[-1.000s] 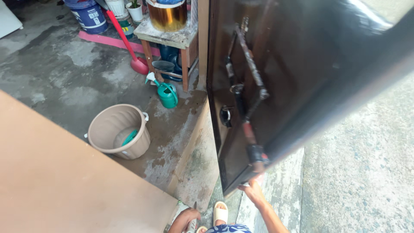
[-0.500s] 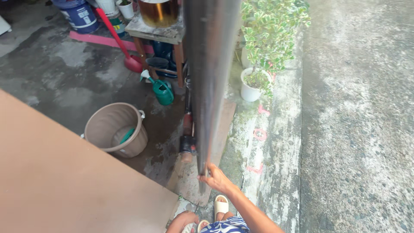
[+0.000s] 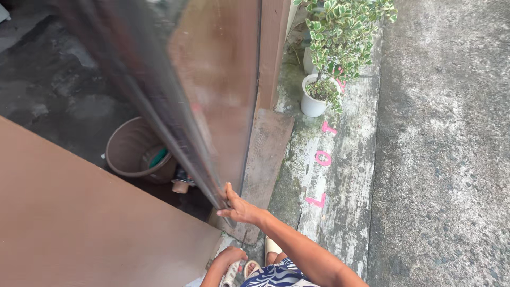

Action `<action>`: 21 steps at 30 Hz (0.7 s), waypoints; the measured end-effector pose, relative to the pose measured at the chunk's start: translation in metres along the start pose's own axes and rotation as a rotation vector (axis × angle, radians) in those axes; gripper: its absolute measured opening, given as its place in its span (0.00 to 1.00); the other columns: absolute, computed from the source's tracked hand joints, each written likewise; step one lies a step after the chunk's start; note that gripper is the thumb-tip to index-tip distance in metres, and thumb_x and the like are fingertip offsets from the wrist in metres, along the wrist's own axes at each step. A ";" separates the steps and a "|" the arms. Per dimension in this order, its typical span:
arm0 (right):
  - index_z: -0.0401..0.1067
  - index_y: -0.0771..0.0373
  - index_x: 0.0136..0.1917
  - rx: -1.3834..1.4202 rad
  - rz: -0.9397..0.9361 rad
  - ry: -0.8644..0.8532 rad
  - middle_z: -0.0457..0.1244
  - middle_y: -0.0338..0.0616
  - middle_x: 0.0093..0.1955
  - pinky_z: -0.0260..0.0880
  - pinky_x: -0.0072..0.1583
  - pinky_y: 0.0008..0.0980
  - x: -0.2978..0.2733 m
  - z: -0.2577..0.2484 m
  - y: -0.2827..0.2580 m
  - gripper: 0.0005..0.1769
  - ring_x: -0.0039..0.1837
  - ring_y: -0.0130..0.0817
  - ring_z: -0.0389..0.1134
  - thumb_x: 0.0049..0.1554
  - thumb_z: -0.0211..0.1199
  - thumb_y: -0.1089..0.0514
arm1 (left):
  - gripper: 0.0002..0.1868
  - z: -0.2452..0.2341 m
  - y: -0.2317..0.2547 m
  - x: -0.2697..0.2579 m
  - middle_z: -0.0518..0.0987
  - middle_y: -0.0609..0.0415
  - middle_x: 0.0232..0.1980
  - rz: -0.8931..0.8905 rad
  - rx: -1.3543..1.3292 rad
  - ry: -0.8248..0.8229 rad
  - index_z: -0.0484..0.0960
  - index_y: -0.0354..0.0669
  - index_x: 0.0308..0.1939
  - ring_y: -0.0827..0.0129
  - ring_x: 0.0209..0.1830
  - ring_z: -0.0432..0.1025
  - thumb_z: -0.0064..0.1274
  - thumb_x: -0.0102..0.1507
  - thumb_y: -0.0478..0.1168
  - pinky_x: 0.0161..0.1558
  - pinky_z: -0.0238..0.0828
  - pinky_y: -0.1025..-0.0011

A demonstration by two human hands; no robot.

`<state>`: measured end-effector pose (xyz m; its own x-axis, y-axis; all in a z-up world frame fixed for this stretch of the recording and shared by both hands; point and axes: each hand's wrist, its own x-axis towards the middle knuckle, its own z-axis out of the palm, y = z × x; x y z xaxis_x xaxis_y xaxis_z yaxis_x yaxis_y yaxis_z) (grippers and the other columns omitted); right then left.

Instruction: The person carries a green watering can through a garden area and waters several potted plants and ground vegetation. The person then enters a room, places the watering can down, and picks up a long-handled tool.

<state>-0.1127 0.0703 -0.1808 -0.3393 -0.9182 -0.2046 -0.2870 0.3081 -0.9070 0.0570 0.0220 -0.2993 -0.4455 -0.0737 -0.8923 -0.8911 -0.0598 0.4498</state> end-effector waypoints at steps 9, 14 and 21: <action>0.19 0.71 0.82 0.082 -0.058 -0.092 0.46 0.53 0.84 0.65 0.65 0.35 0.058 0.019 0.003 0.61 0.60 0.47 0.64 0.59 0.61 0.49 | 0.12 -0.022 0.015 0.006 0.77 0.47 0.24 -0.039 -0.072 -0.012 0.82 0.34 0.36 0.63 0.18 0.72 0.60 0.58 0.42 0.22 0.68 0.63; 0.22 0.73 0.83 0.041 -0.156 -0.138 0.45 0.60 0.83 0.58 0.73 0.39 0.088 0.026 0.006 0.60 0.76 0.50 0.56 0.59 0.64 0.52 | 0.14 -0.042 0.016 0.003 0.77 0.49 0.22 0.046 0.033 0.017 0.83 0.37 0.37 0.65 0.16 0.69 0.58 0.58 0.46 0.20 0.64 0.64; 0.26 0.78 0.83 -0.235 -0.036 -0.209 0.63 0.71 0.65 0.66 0.67 0.40 0.120 0.021 -0.008 0.64 0.67 0.54 0.66 0.56 0.66 0.47 | 0.14 -0.053 0.024 0.007 0.78 0.47 0.22 0.047 -0.055 0.066 0.82 0.36 0.36 0.63 0.16 0.70 0.58 0.57 0.45 0.20 0.65 0.62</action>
<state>-0.1324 -0.0474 -0.2054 -0.1411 -0.9533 -0.2671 -0.5027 0.3015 -0.8102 0.0369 -0.0328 -0.2926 -0.4780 -0.1435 -0.8666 -0.8626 -0.1094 0.4939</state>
